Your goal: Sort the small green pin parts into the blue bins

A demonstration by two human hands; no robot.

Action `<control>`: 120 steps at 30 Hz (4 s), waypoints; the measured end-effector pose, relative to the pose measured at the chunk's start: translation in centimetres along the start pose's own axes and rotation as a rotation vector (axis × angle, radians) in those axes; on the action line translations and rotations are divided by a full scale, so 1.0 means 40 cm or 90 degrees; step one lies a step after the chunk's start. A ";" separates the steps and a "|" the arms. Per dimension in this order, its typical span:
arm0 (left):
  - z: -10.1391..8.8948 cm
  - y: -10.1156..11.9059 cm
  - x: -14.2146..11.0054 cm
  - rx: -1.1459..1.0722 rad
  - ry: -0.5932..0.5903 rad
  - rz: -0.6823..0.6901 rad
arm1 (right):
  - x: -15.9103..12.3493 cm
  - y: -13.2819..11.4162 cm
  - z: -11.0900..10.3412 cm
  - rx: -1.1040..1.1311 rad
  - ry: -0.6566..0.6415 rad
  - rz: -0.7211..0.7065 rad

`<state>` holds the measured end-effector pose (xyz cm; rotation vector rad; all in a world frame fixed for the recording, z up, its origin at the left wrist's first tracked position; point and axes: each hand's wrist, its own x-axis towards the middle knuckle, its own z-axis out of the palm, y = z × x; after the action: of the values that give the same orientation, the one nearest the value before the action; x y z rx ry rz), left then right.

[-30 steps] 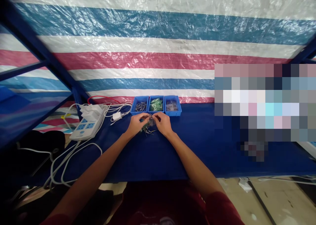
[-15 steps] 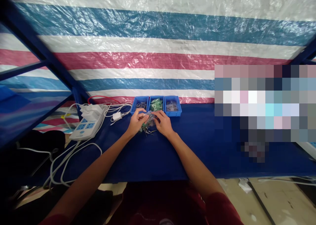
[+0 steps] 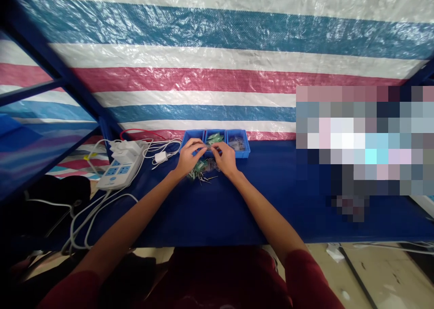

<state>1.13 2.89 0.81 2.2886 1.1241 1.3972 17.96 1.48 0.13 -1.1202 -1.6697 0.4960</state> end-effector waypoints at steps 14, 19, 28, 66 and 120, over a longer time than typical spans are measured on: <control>0.020 -0.009 -0.055 -0.263 0.050 -0.203 | -0.063 0.030 0.028 -0.068 -0.043 -0.126; 0.026 -0.017 -0.061 -0.317 0.053 -0.221 | -0.065 0.034 0.027 -0.075 -0.032 -0.174; 0.012 -0.008 -0.058 -0.146 0.023 -0.065 | -0.059 0.034 0.027 -0.068 0.030 -0.116; 0.002 -0.008 -0.069 -0.079 0.142 -0.127 | -0.028 0.020 -0.006 0.494 0.150 0.235; 0.015 0.001 -0.077 -0.065 -0.023 -0.038 | -0.062 0.012 0.011 -0.018 -0.006 -0.051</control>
<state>0.89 0.78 -1.50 2.1824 1.0756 1.3542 17.89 -0.33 -1.71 -1.0680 -1.7277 0.4288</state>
